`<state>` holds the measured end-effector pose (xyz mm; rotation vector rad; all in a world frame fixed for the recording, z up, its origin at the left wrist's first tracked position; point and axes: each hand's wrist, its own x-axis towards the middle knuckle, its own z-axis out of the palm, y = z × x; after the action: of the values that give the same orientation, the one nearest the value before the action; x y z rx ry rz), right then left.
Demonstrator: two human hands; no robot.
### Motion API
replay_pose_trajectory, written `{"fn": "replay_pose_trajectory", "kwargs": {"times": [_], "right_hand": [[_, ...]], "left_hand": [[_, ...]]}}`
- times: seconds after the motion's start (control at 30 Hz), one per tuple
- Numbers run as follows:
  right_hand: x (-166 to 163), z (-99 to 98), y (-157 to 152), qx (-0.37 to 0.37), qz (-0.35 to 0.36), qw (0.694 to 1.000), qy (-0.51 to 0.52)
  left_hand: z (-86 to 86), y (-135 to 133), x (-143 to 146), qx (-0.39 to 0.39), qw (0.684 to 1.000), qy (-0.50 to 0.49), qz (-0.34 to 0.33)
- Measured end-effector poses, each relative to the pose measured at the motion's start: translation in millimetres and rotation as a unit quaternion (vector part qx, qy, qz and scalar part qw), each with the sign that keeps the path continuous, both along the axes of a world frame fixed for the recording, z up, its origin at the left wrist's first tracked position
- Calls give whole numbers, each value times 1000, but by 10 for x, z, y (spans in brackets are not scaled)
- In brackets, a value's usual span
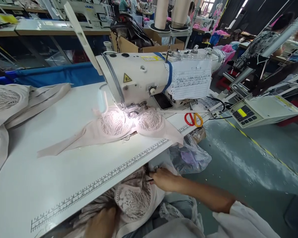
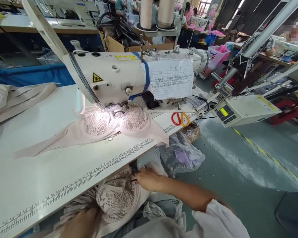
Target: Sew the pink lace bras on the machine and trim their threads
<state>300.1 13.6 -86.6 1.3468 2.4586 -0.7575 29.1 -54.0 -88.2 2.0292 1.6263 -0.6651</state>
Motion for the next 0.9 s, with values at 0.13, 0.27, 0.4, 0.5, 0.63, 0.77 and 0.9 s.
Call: {"fn": "replay_pose_trajectory", "kwargs": {"times": [0.13,0.27,0.4,0.5,0.63,0.77,0.9], "right_hand": [[33,-71,5,60,40,997,-8],[121,221,144,311,203,913,169],[184,701,658,444,165,857,202],[157,950,1289,414,-21,904,104],[79,1000,2001,362,-63,930,-31],[65,933,2245,342,-34,935,-90],[106,912,2251,345,15,934,-93]], "left_hand": [[33,25,160,158,978,-45,-129],[352,388,194,385,811,-312,-312],[705,1318,356,460,774,-305,-310],[832,1994,427,432,820,-217,-308],[856,2346,444,324,857,-135,-376],[808,2283,470,354,851,-109,-371],[782,2240,509,377,853,-116,-343]]}}
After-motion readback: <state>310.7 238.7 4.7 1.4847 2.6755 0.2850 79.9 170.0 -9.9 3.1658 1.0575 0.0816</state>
